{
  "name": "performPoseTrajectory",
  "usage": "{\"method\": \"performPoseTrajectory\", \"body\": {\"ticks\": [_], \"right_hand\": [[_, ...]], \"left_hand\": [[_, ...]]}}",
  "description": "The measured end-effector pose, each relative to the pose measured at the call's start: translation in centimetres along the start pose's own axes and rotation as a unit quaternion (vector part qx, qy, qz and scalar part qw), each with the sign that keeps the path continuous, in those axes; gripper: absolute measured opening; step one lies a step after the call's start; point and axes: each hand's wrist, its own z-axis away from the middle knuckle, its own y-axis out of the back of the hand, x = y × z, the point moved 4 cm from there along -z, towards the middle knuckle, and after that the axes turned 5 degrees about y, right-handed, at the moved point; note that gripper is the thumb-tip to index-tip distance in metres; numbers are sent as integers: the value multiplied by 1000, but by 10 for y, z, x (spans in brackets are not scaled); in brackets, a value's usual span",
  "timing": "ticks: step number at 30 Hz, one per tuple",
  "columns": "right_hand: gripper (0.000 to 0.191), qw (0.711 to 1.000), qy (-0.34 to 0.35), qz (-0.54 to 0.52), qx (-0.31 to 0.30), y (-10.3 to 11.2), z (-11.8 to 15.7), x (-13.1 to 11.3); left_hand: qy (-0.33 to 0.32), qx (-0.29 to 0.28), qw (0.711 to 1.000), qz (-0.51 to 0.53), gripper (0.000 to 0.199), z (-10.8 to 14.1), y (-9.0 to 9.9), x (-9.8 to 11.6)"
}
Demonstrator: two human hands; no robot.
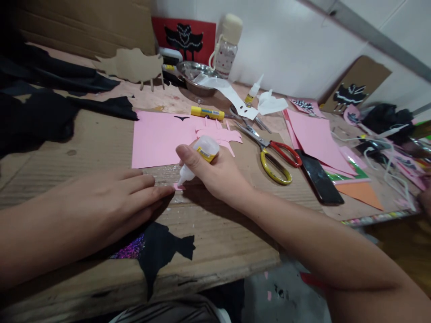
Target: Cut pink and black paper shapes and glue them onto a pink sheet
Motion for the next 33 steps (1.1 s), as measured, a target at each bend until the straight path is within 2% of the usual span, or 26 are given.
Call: {"method": "performPoseTrajectory", "body": {"ticks": [12,22,29,33], "right_hand": [[66,999,-11,-35,-11,-3,0,2],[52,996,49,-73,1,2,-2,2],[51,997,38,-53,28,5,1,-5],[52,997,53,-39,30,6,-1,-8]], "left_hand": [[18,-48,999,6,31,-2,5,0],[-7,42,999,13,34,1,5,0],[8,20,1000,23,34,0,0,-1],[0,35,999,20,36,-2,4,2]]}}
